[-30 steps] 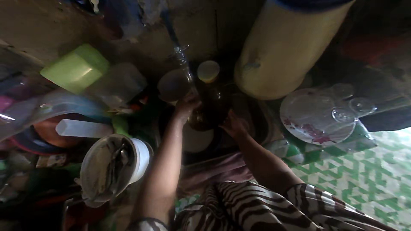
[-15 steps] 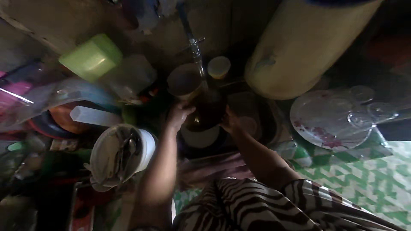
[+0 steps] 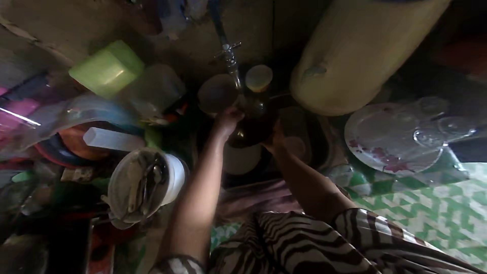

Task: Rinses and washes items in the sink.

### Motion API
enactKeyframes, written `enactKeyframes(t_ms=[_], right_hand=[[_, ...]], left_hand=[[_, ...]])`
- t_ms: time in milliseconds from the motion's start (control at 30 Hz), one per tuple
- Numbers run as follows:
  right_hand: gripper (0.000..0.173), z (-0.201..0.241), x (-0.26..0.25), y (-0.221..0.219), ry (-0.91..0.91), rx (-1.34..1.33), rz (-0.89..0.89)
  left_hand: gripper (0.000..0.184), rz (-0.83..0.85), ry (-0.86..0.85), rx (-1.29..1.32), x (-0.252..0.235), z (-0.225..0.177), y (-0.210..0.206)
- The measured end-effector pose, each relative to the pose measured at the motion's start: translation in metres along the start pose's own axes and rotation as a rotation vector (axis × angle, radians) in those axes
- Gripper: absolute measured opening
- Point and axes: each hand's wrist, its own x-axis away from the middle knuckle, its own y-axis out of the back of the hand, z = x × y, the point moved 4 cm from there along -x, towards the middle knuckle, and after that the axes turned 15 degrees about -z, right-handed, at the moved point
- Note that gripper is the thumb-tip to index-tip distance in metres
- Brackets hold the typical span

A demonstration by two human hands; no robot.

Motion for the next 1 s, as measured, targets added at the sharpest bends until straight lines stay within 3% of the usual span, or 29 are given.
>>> enactKeyframes(t_ms=[233,433,633,800,1000], right_hand=[[0.075,0.009,0.003,0.001,-0.012,-0.038,-0.031],[0.069,0.007,0.01,-0.007,0.127,-0.058,0.108],[0.064,0.006,0.013,-0.017,0.114,0.381,-0.176],[0.063,0.02,0.01,-0.033,0.05,0.782,-0.165],[0.055,0.055,0.024,-0.077,0.267,1.175,-0.12]], left_hand=[[0.035,0.049,-0.012,-0.01,-0.003,-0.02,-0.013],[0.03,0.031,0.003,-0.05,0.001,-0.011,-0.009],[0.037,-0.196,0.254,0.064,0.022,0.057,0.011],[0.045,-0.372,0.505,0.335,0.057,0.129,-0.001],[0.042,-0.571,0.729,0.755,0.062,0.167,-0.038]])
